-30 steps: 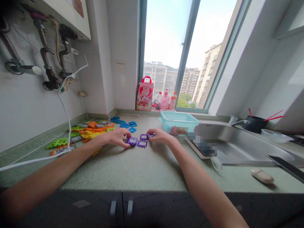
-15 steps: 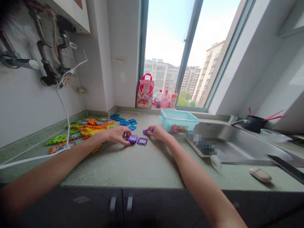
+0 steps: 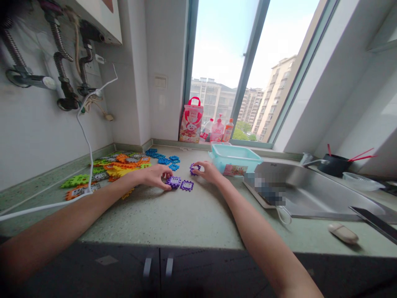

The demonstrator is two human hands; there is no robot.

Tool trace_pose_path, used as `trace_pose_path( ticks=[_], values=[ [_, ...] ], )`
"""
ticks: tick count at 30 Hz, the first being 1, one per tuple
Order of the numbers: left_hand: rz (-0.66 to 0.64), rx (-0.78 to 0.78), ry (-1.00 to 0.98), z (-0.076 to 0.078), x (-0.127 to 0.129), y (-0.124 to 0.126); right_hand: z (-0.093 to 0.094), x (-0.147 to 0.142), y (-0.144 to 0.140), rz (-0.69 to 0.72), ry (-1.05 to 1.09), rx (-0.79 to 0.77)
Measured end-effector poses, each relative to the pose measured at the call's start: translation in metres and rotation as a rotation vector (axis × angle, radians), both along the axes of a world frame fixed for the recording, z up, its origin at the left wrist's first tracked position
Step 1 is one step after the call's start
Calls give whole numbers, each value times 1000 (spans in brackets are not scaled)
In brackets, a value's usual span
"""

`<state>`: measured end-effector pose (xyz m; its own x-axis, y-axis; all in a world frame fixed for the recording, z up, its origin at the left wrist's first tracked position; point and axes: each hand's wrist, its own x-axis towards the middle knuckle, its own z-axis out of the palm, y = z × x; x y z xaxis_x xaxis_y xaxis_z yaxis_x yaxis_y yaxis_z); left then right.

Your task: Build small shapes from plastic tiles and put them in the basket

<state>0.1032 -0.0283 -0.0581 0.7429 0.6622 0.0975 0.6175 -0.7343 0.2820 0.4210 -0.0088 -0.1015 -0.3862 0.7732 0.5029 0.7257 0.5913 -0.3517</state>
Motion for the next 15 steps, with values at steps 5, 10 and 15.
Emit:
trace_pose_path(
  ticks=[5,10,15],
  values=[
    [5,0,7,1,1,-2,-4,-4,2,8,-30,-129],
    [13,10,26,3,-2,0,19,-19,-25,80,121,-70],
    [49,55,41,5,-10,5,31,-33,-52,175,-30,-337]
  ],
)
